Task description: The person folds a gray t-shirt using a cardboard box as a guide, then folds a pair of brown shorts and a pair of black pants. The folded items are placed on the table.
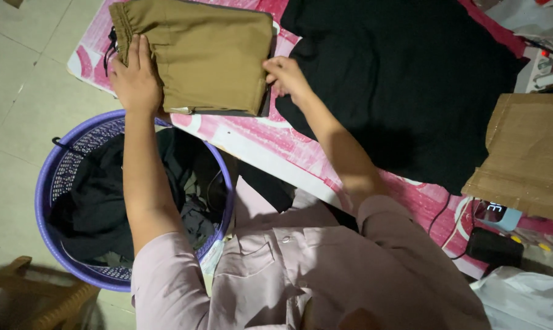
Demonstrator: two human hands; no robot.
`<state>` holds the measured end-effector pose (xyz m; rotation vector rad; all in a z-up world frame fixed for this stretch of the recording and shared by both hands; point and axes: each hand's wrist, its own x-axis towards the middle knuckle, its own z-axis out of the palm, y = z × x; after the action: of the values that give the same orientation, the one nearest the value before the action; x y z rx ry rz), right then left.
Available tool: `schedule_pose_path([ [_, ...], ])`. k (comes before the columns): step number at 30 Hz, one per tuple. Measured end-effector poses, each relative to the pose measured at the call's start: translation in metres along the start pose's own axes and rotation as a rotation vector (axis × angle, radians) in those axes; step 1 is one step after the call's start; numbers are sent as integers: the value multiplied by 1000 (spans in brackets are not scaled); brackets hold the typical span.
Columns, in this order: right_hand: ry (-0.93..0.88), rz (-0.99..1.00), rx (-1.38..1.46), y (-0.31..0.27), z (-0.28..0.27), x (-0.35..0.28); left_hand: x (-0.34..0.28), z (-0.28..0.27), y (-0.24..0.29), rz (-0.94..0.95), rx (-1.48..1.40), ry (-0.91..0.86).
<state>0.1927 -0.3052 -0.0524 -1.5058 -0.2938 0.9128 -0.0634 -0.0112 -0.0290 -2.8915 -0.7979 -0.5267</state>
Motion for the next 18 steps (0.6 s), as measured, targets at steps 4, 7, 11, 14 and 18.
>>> schedule_pose_path([
  [4, -132, -37, 126, 55, -16, 28, 0, -6, 4, 3, -26, -11],
  [7, -39, -114, 73, 77, -20, 41, 3, -8, 4, -18, -67, -21],
  [11, 70, -143, -4, 26, 11, -14, 1, 3, 0, 14, 0, 14],
  [14, -13, 142, 66, -31, 29, -62, 2, 9, 2, -13, 32, 11],
  [18, -125, 38, 23, -2, 28, -43, 2, 12, 0, -9, 31, 10],
])
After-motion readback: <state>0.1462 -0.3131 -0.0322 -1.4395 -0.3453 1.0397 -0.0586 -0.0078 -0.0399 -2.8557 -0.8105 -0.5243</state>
